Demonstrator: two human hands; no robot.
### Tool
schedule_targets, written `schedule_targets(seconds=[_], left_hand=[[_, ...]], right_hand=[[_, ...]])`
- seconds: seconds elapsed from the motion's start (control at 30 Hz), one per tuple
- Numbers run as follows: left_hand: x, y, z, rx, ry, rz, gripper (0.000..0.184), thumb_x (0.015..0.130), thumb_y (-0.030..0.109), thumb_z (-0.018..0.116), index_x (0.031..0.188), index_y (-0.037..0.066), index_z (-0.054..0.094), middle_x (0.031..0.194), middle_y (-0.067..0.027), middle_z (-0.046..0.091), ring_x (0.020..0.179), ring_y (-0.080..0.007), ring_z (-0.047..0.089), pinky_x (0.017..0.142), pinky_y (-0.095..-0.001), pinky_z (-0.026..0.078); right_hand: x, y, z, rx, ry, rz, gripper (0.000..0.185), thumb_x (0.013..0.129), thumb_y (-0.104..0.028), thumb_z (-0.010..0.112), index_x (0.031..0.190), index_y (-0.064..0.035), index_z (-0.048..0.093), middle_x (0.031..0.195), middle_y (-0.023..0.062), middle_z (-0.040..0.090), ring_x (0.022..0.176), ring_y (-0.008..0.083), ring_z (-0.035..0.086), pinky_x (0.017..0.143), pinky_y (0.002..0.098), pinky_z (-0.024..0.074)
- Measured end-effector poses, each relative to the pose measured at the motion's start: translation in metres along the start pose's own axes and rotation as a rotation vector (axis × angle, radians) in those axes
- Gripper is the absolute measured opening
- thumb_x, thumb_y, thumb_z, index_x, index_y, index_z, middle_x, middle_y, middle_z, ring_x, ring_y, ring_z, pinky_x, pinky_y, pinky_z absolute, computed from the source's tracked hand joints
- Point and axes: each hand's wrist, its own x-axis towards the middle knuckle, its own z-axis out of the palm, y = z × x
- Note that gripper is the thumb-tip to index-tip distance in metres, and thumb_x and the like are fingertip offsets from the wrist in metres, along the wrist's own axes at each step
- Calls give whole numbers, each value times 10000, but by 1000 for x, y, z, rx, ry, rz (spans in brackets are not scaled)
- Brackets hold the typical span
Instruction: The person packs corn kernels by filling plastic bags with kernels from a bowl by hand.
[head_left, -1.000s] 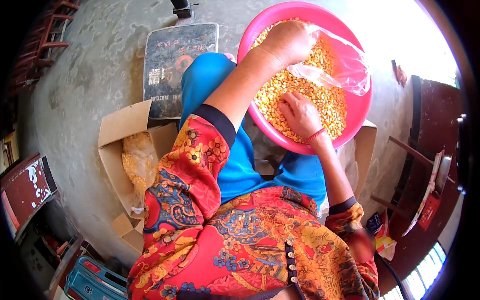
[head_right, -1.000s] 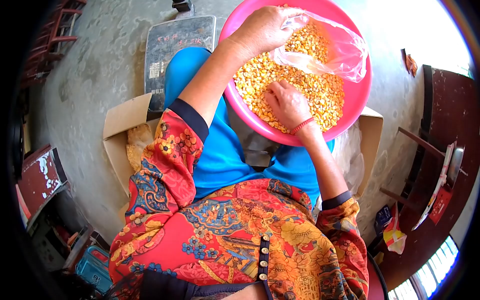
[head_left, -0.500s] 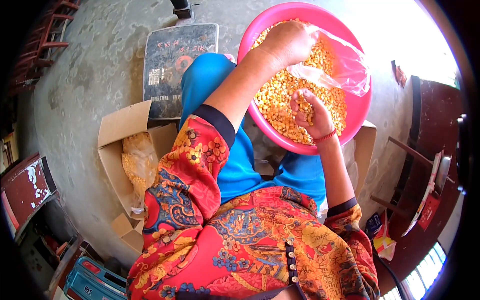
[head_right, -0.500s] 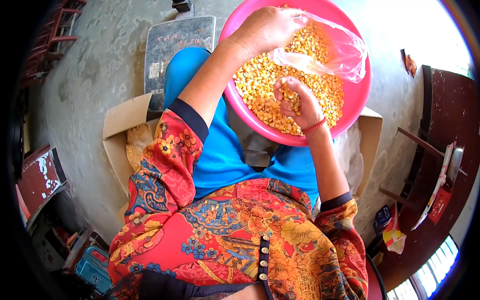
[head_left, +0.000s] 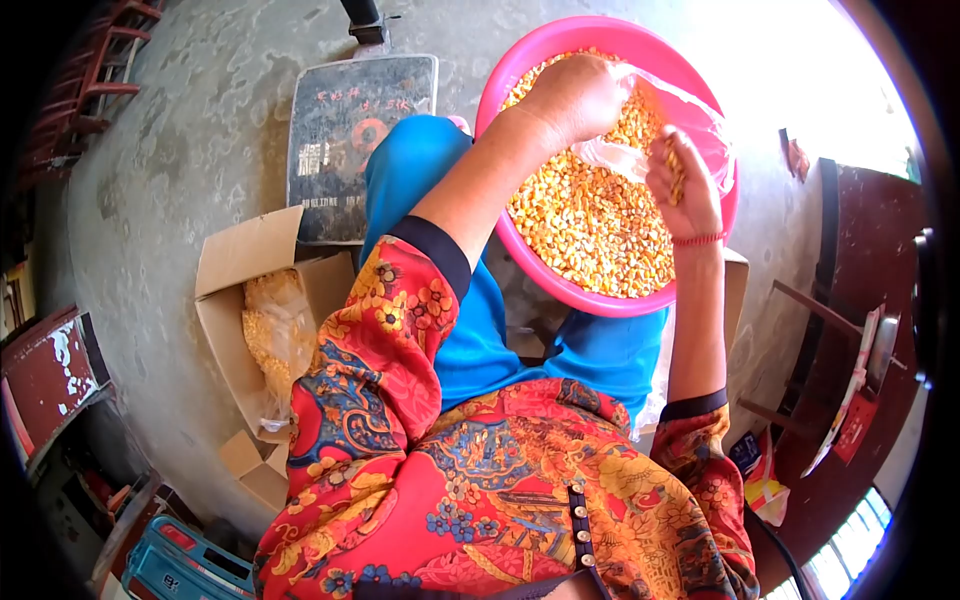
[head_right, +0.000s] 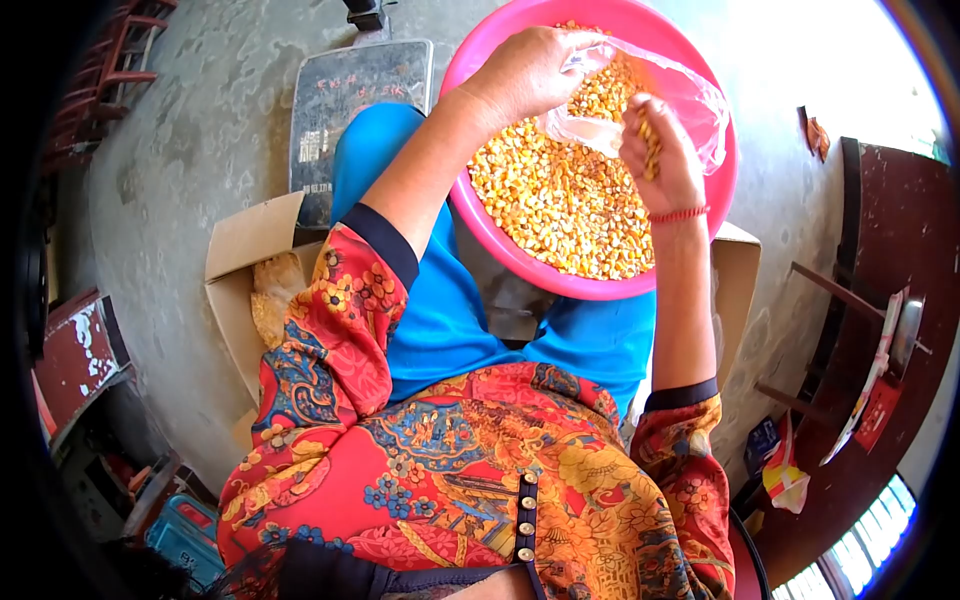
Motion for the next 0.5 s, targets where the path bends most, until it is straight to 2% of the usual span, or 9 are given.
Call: schedule_targets(seconds=[0.03, 0.07, 0.1, 0.17, 0.2, 0.23, 0.37, 0.43, 0.5], left_hand=[[0, -1, 1, -10, 19, 15, 305, 857, 281, 531, 1069, 74, 607, 881, -193, 627, 795, -328, 614, 714, -394, 477], [1, -5, 5, -10, 21, 16, 305, 857, 281, 531, 1069, 74, 607, 881, -193, 627, 795, -328, 614, 714, -394, 477], [3, -8, 8, 52, 10, 38, 303, 864, 279, 517, 1066, 72, 607, 882, -195, 626, 797, -330, 613, 719, -403, 475], [5, -7, 9, 114, 1, 58, 302, 871, 277, 502, 1063, 69, 607, 882, -197, 625, 798, -331, 612, 725, -413, 473], [4, -5, 8, 89, 20, 32, 295, 870, 266, 492, 1058, 70, 609, 880, -201, 624, 799, -334, 612, 730, -421, 471], [3, -3, 6, 63, 38, 6, 290, 870, 255, 482, 1054, 71, 610, 878, -205, 623, 800, -336, 611, 736, -428, 469], [1, -4, 3, 80, 32, 24, 275, 860, 233, 482, 1038, 71, 615, 869, -212, 619, 800, -343, 608, 737, -429, 469], [2, -8, 5, 81, 38, 125, 269, 854, 217, 481, 1036, 71, 615, 860, -215, 617, 795, -343, 606, 731, -432, 469], [3, -3, 2, 72, 17, 97, 269, 855, 220, 482, 1036, 72, 615, 861, -212, 618, 797, -343, 606, 730, -431, 470]], right_hand=[[12, -5, -7, 17, -11, -57, 189, 910, -176, 470, 995, -25, 543, 761, 38, 541, 555, 68, 433, 446, 177, 358], [21, -10, -10, 56, 35, -70, 227, 902, -153, 465, 1052, 4, 532, 861, 91, 582, 720, 128, 544, 603, 225, 452], [29, -12, -13, 55, 33, -70, 227, 902, -153, 465, 1052, 4, 532, 861, 91, 582, 720, 128, 544, 603, 225, 452], [43, -16, -9, 10, 173, -198, 252, 892, -145, 468, 1078, 15, 521, 998, 139, 588, 932, 182, 562, 775, 280, 453], [52, -18, -24, -9, 98, -189, 279, 893, -153, 463, 1113, 12, 510, 1088, 142, 571, 1032, 202, 538, 861, 325, 427], [51, -17, -18, -10, 96, -187, 279, 893, -153, 463, 1113, 12, 510, 1088, 142, 571, 1032, 202, 538, 861, 325, 427], [30, -16, 2, -480, 449, -250, 273, 904, -157, 453, 1108, -2, 548, 1062, 110, 587, 956, 162, 559, 838, 310, 451], [14, -15, -1, -402, -7, -200, 238, 907, -152, 455, 1034, 0, 586, 996, 90, 610, 858, 131, 579, 761, 270, 475], [-7, -10, 16, -577, -157, -50, 219, 909, -154, 453, 967, -4, 602, 917, 63, 623, 776, 106, 571, 689, 257, 483]])
